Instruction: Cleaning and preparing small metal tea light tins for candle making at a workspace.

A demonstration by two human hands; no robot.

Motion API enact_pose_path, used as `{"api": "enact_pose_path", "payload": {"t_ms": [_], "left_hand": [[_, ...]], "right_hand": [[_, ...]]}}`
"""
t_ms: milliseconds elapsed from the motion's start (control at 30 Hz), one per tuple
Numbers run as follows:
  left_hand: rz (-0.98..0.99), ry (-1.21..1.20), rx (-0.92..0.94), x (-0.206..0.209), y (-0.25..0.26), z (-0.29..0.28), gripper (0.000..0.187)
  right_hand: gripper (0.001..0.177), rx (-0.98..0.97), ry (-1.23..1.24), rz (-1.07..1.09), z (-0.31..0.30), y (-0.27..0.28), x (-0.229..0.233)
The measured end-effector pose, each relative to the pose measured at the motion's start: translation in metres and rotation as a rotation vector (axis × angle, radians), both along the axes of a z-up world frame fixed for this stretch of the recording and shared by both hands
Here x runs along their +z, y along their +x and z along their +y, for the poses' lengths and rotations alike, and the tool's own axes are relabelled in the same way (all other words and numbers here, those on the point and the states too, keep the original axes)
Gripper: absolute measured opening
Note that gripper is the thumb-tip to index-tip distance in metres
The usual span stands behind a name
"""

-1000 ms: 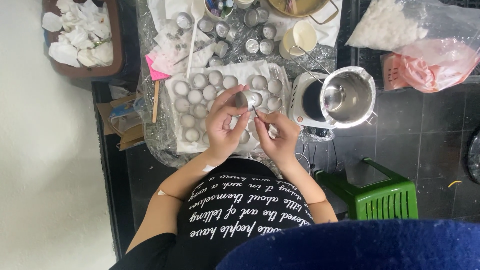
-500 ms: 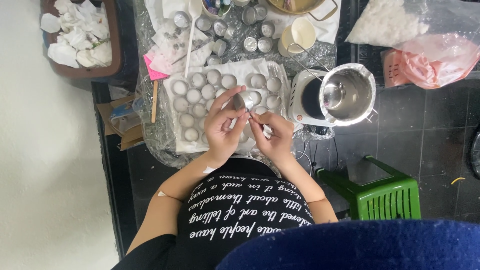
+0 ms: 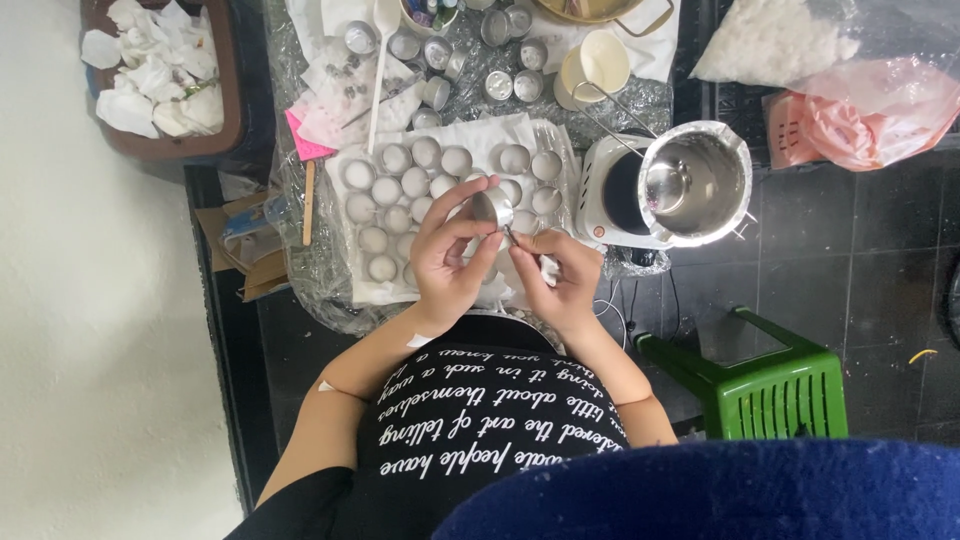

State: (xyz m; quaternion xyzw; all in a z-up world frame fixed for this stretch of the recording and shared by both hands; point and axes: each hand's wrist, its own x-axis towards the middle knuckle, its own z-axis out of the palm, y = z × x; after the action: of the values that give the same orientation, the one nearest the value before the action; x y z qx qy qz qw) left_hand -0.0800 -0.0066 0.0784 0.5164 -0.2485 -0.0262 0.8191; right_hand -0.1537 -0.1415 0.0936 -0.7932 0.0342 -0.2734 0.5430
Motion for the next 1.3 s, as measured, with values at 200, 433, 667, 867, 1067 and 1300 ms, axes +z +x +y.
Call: {"api": "enact_pose_path", "payload": {"t_ms": [200, 433, 667, 867, 1067, 1300], "left_hand": [[0.012, 0.054, -0.044, 0.002, 0.002, 0.005, 0.009], [-0.041, 0.108, -0.016, 0.001, 0.002, 0.006, 0.009], [-0.045, 0.128, 0.000, 0.001, 0.001, 0.007, 0.010], [-0.048, 0.113, 0.005, -0.002, 0.003, 0.008, 0.009], [-0.009, 0.104, -0.046, 0.000, 0.005, 0.007, 0.008], [-0.196, 0.544, 0.215, -0.028, 0.061, 0.011, 0.016]], "right_hand": [[0.012, -0.006, -0.017, 0.071, -0.002, 0.000, 0.009], [0.010, -0.029, 0.020, 0.095, -0.003, -0.001, 0.003], [0.008, 0.005, -0.009, 0.084, -0.003, 0.001, 0.001], [0.008, 0.059, -0.045, 0.079, -0.004, 0.001, 0.003], [0.009, 0.046, 0.055, 0.058, -0.008, -0.011, -0.016], [0.008, -0.021, 0.063, 0.055, -0.030, -0.034, -0.002]]}}
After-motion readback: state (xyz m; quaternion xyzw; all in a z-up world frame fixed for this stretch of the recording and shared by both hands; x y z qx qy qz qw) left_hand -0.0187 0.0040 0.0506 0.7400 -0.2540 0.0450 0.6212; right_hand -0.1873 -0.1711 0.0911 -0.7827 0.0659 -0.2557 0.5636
